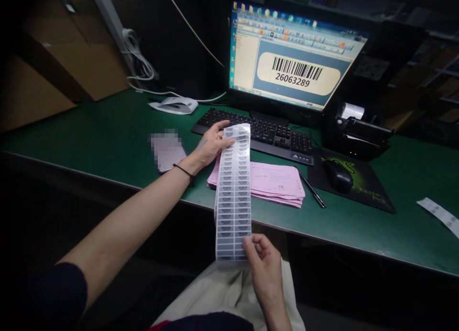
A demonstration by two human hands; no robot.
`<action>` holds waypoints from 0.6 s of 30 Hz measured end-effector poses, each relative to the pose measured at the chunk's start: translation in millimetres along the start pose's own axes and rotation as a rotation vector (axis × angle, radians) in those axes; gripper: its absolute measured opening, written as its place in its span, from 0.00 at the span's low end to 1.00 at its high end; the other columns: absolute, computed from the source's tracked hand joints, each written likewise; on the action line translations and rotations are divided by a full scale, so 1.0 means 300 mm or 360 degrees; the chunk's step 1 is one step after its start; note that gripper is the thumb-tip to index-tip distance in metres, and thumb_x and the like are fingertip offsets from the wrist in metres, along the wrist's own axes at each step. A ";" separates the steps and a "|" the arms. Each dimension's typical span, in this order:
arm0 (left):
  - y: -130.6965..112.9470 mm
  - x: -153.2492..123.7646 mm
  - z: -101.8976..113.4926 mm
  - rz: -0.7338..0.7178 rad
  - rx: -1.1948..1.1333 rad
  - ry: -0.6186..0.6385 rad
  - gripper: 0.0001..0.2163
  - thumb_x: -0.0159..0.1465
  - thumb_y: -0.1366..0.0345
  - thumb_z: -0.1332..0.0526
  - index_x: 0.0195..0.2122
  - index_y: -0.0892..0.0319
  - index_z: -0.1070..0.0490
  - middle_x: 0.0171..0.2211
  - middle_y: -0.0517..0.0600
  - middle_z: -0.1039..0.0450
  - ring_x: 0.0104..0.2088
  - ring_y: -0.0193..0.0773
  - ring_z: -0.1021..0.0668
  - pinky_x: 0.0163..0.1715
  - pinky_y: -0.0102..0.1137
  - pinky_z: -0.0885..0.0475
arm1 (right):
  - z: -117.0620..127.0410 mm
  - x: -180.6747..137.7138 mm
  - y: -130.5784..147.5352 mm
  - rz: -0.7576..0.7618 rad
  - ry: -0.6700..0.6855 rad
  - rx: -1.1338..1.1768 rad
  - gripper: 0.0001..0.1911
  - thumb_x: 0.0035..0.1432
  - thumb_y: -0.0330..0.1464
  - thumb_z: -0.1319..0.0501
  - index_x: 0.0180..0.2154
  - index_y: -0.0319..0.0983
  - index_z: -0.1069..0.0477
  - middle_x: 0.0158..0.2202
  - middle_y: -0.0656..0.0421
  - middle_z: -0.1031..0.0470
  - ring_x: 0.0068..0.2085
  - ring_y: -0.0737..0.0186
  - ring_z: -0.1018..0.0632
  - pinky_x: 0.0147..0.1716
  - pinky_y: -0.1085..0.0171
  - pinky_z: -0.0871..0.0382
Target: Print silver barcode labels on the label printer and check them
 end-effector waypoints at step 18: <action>-0.006 0.011 0.030 -0.0108 0.0136 -0.0111 0.38 0.45 0.71 0.33 0.57 0.65 0.46 0.43 0.60 0.27 0.40 0.47 0.24 0.44 0.42 0.29 | -0.044 -0.101 0.009 -0.0111 0.0190 0.0058 0.24 0.44 0.41 0.32 0.42 0.39 0.33 0.36 0.54 0.21 0.37 0.56 0.22 0.39 0.59 0.31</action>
Point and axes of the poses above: each hand's wrist, its own x-axis towards the middle knuckle, its own z-axis out of the back of the hand, y = z × x, the point moved 6 cm from there along x, towards the middle knuckle
